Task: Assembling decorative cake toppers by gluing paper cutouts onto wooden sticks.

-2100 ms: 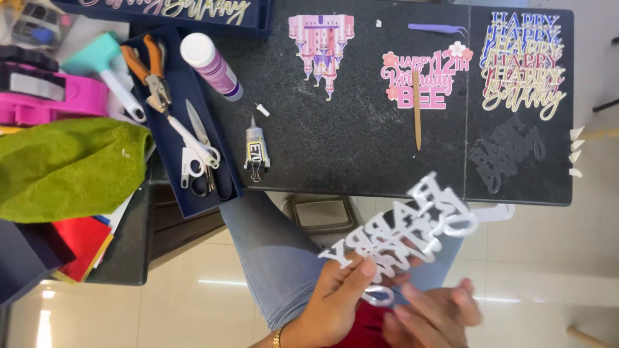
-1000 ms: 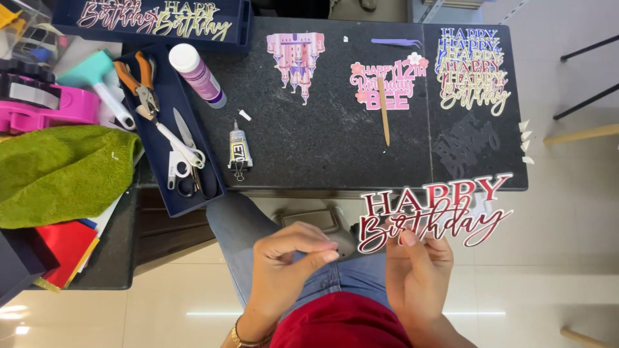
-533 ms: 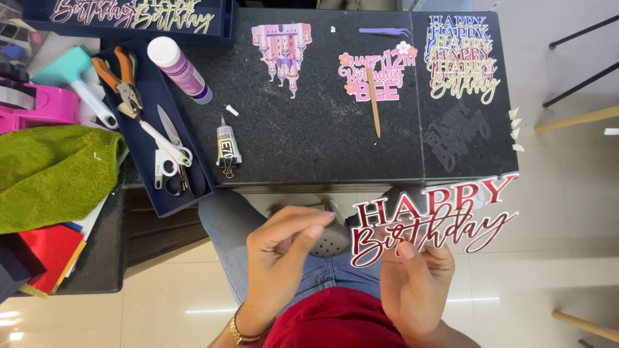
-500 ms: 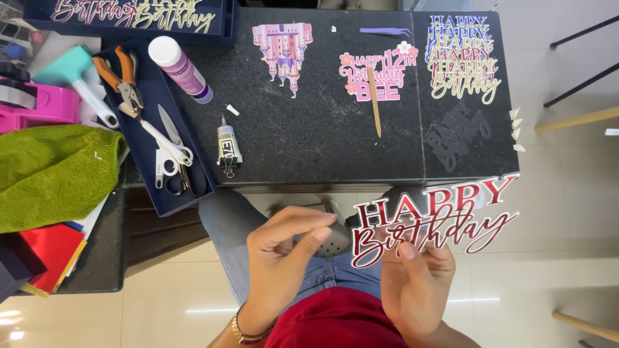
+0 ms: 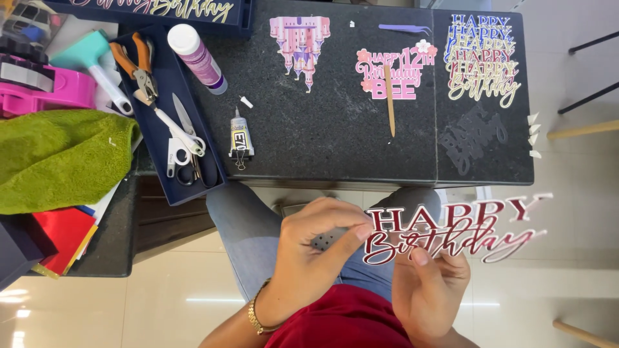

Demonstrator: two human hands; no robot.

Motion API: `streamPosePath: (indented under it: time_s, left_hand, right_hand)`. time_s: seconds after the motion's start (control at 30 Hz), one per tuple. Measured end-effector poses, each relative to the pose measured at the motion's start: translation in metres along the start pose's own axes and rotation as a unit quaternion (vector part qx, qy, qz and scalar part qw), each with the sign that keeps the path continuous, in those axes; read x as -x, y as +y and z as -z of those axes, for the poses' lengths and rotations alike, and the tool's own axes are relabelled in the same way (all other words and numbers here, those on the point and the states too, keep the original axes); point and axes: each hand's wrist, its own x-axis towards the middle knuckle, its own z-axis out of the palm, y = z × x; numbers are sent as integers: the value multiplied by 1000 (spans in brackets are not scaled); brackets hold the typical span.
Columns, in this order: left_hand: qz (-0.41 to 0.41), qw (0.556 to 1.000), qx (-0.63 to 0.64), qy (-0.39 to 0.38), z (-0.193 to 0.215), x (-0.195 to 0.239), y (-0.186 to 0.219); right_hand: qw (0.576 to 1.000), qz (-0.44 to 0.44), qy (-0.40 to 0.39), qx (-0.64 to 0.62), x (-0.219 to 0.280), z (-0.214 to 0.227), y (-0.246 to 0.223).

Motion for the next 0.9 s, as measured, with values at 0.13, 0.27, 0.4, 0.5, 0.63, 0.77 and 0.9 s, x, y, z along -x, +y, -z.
streamPosePath:
  time_s: [0.13, 0.27, 0.4, 0.5, 0.63, 0.77, 0.9]
  left_hand:
    - [-25, 997, -51, 44, 8, -2, 1]
    - [-25, 999, -18, 44, 8, -4, -1]
    - [-33, 997, -72, -9, 3, -1, 0]
    - [-56, 994, -93, 31, -2, 1, -6]
    - [-51, 994, -89, 27, -2, -1, -6]
    - [-79, 990, -117, 12, 2, -7, 4]
    - [-103, 984, -146, 23, 12, -12, 0]
  right_hand:
    - [1000, -2, 23, 6, 0, 7, 2]
    - [999, -1, 38, 2, 2, 20, 6]
    - [1000, 2, 9, 6, -1, 3, 2]
    - [999, 5, 39, 26, 0, 1, 4]
    - [998, 5, 37, 41, 0, 1, 4]
    - [999, -3, 37, 27, 0, 5, 4]
    - [999, 2, 50, 17, -1, 19, 6]
